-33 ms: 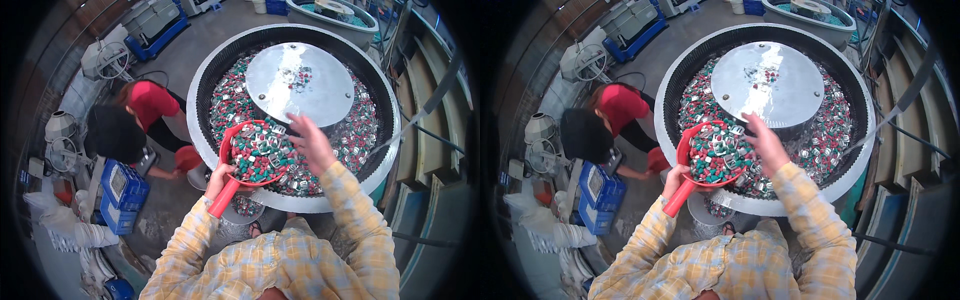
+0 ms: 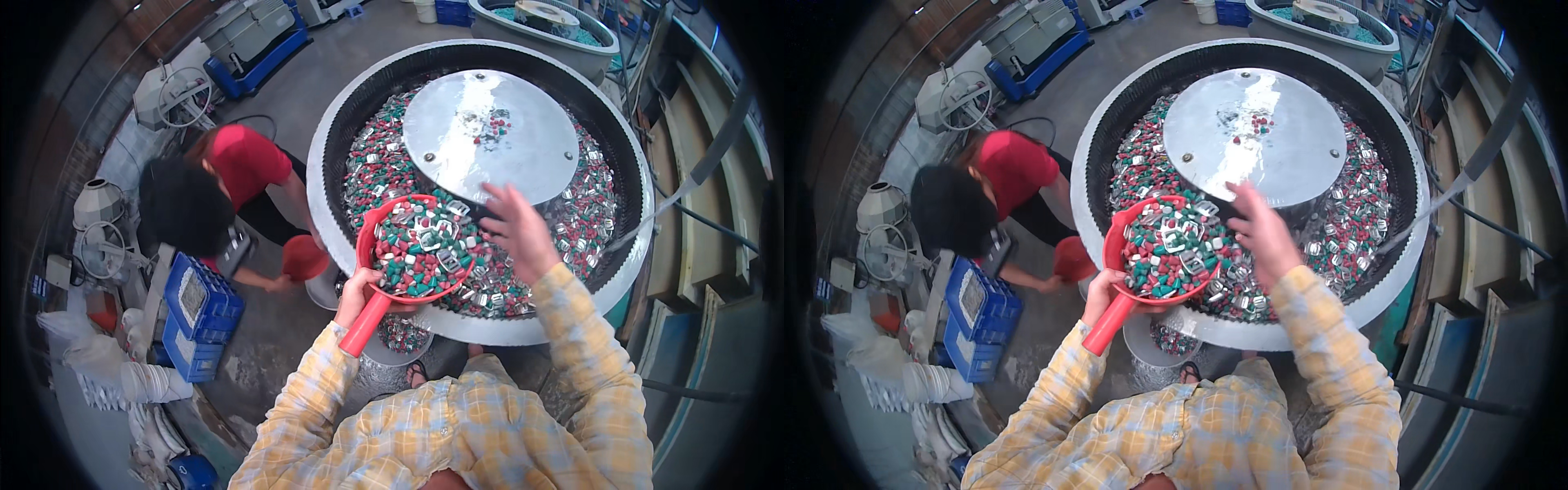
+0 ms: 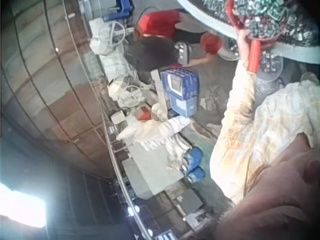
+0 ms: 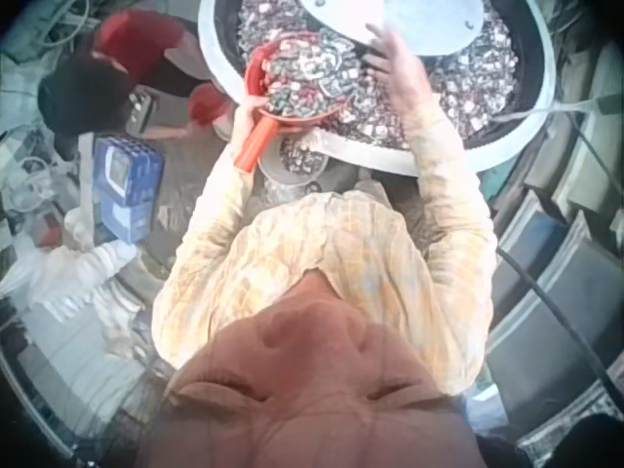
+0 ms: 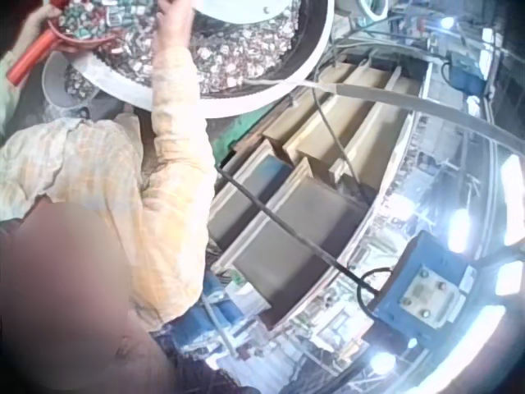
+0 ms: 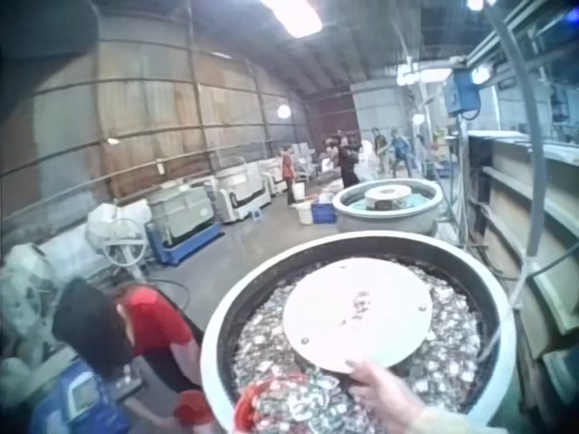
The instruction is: The person uses red scoops to collect small metal parts from a vibrating industrial finishing machine and pours them into plastic buckets, then rinses the parts inside the machine with water.
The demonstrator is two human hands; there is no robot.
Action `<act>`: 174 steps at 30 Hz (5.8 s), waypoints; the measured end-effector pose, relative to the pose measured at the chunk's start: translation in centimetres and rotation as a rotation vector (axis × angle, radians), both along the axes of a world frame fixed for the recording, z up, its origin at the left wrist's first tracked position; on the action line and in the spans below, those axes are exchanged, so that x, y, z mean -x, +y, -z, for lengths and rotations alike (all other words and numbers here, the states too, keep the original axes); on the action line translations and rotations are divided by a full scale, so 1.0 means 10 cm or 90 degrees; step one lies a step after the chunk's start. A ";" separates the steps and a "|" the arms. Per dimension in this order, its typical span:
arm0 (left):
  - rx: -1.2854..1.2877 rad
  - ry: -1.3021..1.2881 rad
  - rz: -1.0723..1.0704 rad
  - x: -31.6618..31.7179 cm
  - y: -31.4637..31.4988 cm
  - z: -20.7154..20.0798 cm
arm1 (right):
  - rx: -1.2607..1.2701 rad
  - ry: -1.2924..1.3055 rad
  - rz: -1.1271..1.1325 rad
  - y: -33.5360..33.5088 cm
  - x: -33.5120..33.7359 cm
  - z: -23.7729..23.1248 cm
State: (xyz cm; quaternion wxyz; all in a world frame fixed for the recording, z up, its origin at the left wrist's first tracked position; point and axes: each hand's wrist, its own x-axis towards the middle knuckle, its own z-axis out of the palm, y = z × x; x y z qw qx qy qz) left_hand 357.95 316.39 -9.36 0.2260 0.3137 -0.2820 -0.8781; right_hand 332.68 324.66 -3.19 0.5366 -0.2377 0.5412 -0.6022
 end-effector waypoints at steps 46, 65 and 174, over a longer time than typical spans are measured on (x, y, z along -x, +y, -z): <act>0.566 -0.589 -0.452 -1.46 0.48 -0.19 | -0.247 0.286 0.303 0.82 1.34 1.33; 0.837 -0.931 0.489 1.31 -0.30 0.16 | -0.873 0.498 -0.142 0.44 1.84 2.22; 0.819 -0.895 0.550 1.66 -0.11 0.53 | -0.831 0.415 -0.207 0.43 1.93 2.47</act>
